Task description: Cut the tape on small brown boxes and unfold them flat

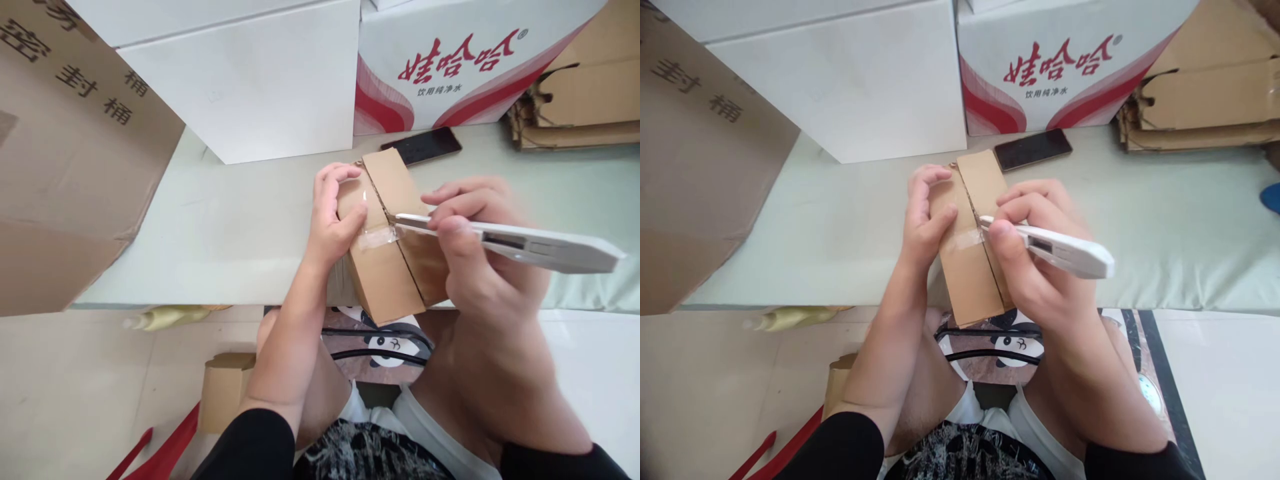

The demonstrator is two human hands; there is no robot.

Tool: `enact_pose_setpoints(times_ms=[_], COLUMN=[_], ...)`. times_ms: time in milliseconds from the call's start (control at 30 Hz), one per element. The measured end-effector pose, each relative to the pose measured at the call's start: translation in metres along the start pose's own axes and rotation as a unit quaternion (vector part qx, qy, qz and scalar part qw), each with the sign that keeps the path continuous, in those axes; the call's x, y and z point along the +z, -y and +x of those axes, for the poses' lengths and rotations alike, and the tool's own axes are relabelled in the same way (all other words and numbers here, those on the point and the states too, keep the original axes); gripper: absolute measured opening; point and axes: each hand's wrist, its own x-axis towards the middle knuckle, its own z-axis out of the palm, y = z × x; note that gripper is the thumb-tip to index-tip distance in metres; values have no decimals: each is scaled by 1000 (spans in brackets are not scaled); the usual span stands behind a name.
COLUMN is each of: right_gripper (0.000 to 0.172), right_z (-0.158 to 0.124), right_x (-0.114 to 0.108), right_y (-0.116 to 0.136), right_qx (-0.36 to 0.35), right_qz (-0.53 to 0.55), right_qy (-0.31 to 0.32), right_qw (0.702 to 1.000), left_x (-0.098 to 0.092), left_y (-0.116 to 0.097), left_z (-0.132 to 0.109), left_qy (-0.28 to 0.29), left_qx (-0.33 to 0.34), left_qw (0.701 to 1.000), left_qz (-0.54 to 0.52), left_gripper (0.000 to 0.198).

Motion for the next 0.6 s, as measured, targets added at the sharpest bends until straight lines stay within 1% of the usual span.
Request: enact_pose_setpoints(times_ms=[100,167,333,433,500,600], right_gripper=[29,31,30,22,13,12], right_z=[-4,-6,-8,-8,-8,-8], right_x=[2,2,-1,0,3,7], right_y=[-3,-2,5,7,6,3], right_qx=[37,68,111,117,105,90], right_qz=[80,111,162,184,201,216], right_qy=[-8,2,36,33,9,-24], right_qw=[996,992,980,976,974,972], left_x=[0,1,3,2,2,0], left_y=[0,0,2,2,1,0], left_z=[0,1,0,-1,-1,0], left_qy=[-2,-4,-13,-10,-7,-3], left_qx=[4,4,6,1,1,2], left_qw=[1000,1000,1000,1000,1000,1000], left_qz=[-3,-4,-8,-9,-6,1], left_gripper=[49,49,53,52,50,49])
